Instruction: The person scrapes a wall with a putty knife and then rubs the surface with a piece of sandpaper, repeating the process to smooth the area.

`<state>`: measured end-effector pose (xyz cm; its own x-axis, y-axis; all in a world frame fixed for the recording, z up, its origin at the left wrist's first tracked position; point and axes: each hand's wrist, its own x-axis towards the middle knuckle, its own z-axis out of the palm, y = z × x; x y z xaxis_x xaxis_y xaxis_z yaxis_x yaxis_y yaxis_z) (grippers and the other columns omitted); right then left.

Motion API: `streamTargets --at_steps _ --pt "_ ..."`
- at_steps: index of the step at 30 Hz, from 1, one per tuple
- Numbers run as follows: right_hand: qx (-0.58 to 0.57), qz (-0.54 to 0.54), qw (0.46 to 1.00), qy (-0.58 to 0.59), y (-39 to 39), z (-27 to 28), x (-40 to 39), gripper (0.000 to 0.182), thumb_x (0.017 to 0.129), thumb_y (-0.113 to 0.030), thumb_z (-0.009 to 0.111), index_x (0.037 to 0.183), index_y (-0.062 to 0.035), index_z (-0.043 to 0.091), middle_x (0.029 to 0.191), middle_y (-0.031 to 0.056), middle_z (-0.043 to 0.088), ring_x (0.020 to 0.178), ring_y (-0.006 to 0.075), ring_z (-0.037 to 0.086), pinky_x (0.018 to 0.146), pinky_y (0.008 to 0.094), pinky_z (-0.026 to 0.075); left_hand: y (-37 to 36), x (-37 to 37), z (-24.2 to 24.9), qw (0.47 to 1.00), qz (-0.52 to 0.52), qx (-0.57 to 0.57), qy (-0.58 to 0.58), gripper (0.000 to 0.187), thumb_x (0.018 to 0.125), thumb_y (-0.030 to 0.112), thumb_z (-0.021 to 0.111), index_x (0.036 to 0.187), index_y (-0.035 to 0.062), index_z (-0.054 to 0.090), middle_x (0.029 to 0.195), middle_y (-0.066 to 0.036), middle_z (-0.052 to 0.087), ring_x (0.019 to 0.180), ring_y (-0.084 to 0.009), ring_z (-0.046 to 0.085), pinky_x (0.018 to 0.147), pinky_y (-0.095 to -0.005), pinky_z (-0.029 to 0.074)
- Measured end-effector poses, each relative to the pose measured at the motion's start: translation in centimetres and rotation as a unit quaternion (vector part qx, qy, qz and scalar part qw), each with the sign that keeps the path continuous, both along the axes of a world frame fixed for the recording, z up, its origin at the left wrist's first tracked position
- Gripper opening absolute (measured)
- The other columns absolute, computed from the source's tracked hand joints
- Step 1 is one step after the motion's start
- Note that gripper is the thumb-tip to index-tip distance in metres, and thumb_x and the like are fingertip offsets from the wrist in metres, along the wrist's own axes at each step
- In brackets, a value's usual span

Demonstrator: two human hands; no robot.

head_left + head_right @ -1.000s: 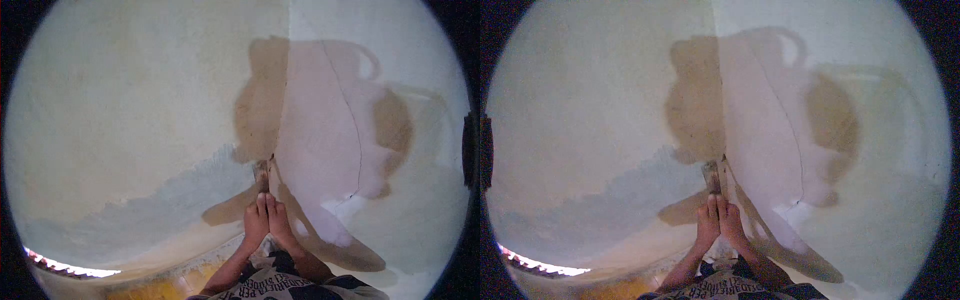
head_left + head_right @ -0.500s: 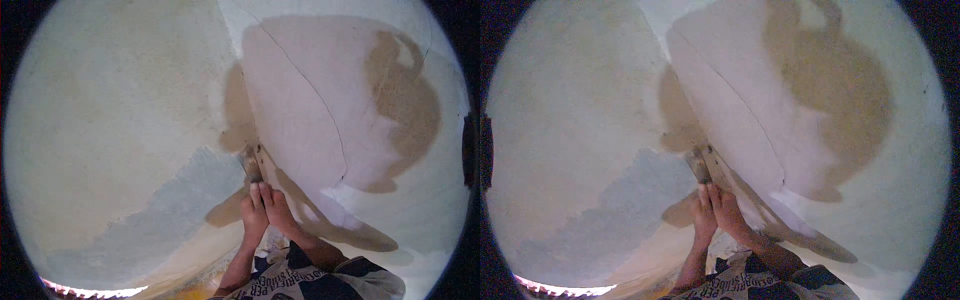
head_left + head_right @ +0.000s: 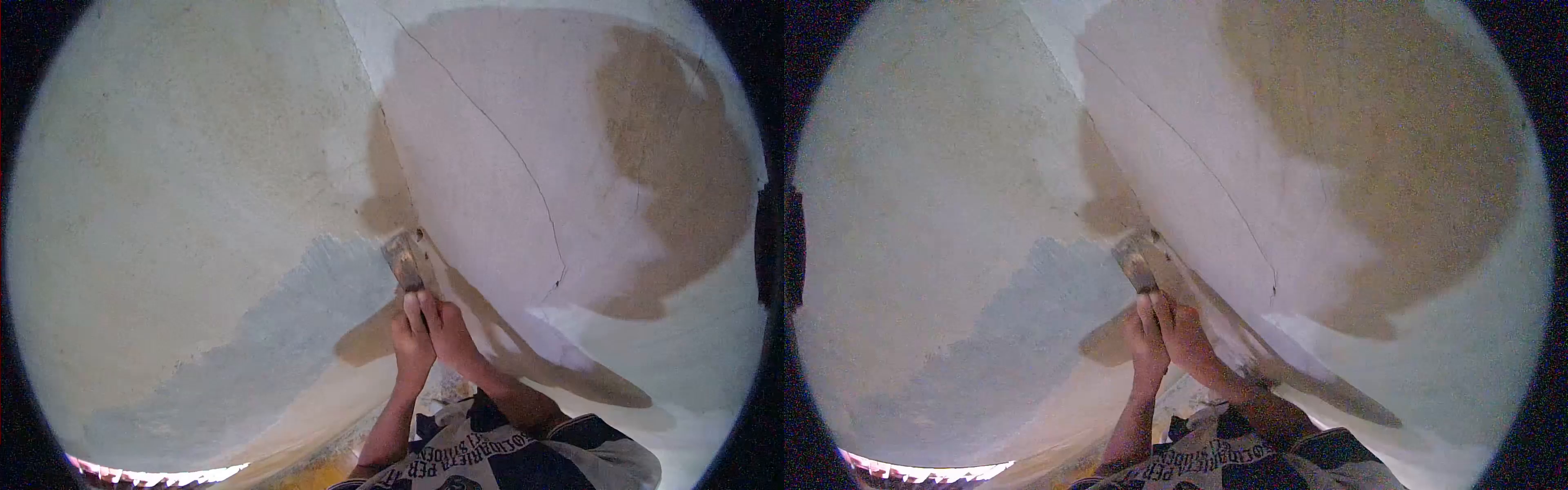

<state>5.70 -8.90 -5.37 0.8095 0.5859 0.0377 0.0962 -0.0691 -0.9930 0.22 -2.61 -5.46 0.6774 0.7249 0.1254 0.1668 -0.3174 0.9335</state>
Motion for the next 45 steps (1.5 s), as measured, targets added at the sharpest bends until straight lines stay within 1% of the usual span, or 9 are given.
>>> streamTargets --at_steps 9,14,18,21,33,36,38,42,45 --pt "-0.007 -0.001 0.993 -0.122 -3.5 0.7 -6.0 0.051 0.101 -0.041 0.039 0.096 0.0047 0.059 0.074 0.0304 0.058 0.074 0.0454 0.06 0.065 0.0507 0.047 -3.7 -5.9 3.0 0.998 -0.012 0.025 -0.058 0.048 0.102 0.032 0.037 0.081 -0.0063 0.057 0.069 -0.03 0.054 0.06 -0.0445 0.056 0.056 -0.0475 0.043" --pt "-0.056 0.005 0.998 -0.014 0.7 -3.4 -0.5 0.055 0.101 -0.044 0.037 0.091 0.005 0.059 0.074 0.0292 0.059 0.073 0.046 0.06 0.063 0.0497 0.045 0.0 -0.2 -3.1 0.98 0.041 0.178 -0.076 0.05 0.102 0.032 0.037 0.078 -0.0073 0.056 0.066 -0.03 0.054 0.057 -0.0431 0.055 0.053 -0.0455 0.042" --pt "-0.01 0.0 1.0 -0.001 0.6 1.7 0.3 0.055 0.102 -0.044 0.036 0.091 0.0043 0.06 0.076 0.028 0.061 0.077 0.0457 0.06 0.064 0.0499 0.046 0.8 0.6 0.9 1.0 -0.009 0.003 -0.009 0.053 0.103 0.039 0.035 0.085 -0.0051 0.058 0.062 -0.02 0.054 0.056 -0.0264 0.054 0.057 -0.0428 0.044" --pt "-0.049 -0.046 0.939 -0.339 1.0 -3.1 0.9 0.041 0.101 -0.034 0.041 0.103 0.0029 0.058 0.08 0.0264 0.061 0.076 0.0443 0.06 0.064 0.0497 0.046 0.7 0.7 1.5 0.999 -0.015 -0.007 -0.035 0.054 0.103 0.041 0.035 0.085 -0.0045 0.059 0.064 -0.018 0.057 0.058 -0.0239 0.054 0.057 -0.042 0.044" --pt "0.029 0.001 0.999 -0.043 1.5 1.3 0.2 0.049 0.101 -0.039 0.04 0.093 0.0068 0.056 0.069 0.028 0.056 0.069 0.0425 0.06 0.062 0.0464 0.044 1.3 0.9 2.6 0.995 0.04 0.049 -0.077 0.057 0.103 0.036 0.035 0.074 -0.0086 0.055 0.062 -0.029 0.052 0.053 -0.0394 0.053 0.054 -0.0462 0.042" --pt "-0.051 0.001 0.998 -0.036 1.0 -2.3 -0.5 0.052 0.101 -0.04 0.039 0.089 0.0068 0.057 0.065 0.0261 0.055 0.065 0.0391 0.06 0.059 0.045 0.044 -0.1 0.6 0.6 0.988 0.06 0.088 -0.112 0.054 0.103 0.036 0.035 0.079 -0.0074 0.055 0.064 -0.027 0.053 0.055 -0.0361 0.053 0.055 -0.0449 0.042" --pt "0.022 -0.069 0.956 -0.284 1.7 -3.8 1.0 0.058 0.101 -0.044 0.037 0.082 0.0062 0.058 0.063 0.0255 0.056 0.062 0.0381 0.061 0.058 0.0442 0.043 0.1 0.3 -0.8 0.998 0.007 0.054 -0.039 0.05 0.103 0.037 0.033 0.089 -0.0049 0.057 0.069 -0.022 0.056 0.061 -0.0295 0.052 0.058 -0.0422 0.041" --pt "0.034 0.015 0.999 -0.018 1.2 4.4 0.0 0.058 0.101 -0.045 0.037 0.083 0.0056 0.059 0.063 0.024 0.057 0.061 0.0381 0.059 0.058 0.0444 0.043 1.2 -0.1 3.2 0.998 -0.013 0.017 -0.063 0.048 0.103 0.035 0.035 0.088 -0.0054 0.055 0.069 -0.025 0.054 0.06 -0.0326 0.052 0.058 -0.0437 0.041" --pt "0.0 -0.007 0.987 -0.164 1.5 -2.2 -0.2 0.056 0.101 -0.044 0.037 0.087 0.0056 0.059 0.063 0.0215 0.058 0.061 0.0376 0.058 0.059 0.0446 0.043 1.0 -0.6 0.3 0.998 0.015 0.063 -0.023 0.05 0.103 0.035 0.034 0.084 -0.006 0.054 0.065 -0.023 0.053 0.059 -0.0286 0.05 0.057 -0.0433 0.04"
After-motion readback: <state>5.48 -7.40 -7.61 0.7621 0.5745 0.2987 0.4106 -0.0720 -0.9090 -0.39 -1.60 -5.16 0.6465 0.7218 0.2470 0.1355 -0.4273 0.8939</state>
